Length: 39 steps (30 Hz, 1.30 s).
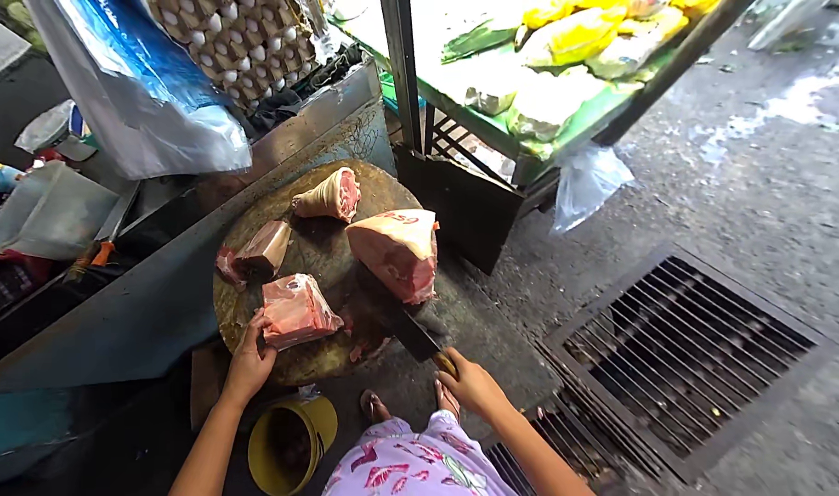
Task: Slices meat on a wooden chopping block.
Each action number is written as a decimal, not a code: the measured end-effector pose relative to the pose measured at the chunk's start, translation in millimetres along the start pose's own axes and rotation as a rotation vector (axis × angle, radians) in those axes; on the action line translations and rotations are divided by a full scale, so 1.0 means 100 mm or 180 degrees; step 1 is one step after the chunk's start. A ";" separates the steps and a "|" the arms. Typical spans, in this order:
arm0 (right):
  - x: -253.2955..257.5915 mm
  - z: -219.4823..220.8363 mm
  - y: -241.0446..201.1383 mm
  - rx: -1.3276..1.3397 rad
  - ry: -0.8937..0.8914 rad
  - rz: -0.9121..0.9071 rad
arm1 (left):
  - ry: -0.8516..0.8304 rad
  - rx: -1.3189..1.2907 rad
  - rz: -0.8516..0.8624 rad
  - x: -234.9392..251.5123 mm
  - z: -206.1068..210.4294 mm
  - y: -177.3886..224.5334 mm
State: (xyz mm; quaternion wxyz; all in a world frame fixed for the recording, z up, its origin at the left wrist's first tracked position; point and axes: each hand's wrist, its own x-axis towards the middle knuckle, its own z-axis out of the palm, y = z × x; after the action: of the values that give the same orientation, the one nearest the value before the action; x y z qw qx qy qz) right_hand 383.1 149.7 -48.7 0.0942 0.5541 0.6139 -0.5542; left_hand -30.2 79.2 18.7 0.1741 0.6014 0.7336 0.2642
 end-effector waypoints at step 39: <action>0.00 0.05 0.00 -0.0089 0.0098 -0.0015 | 0.1044 -0.1535 -0.1671 0.11 0.32 0.12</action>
State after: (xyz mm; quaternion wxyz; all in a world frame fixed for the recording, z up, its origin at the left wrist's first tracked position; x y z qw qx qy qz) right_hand 380.4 145.9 -50.4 0.0911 0.5598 0.6243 -0.5372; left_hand -5.1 97.4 0.5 0.2526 0.2848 0.7975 0.4682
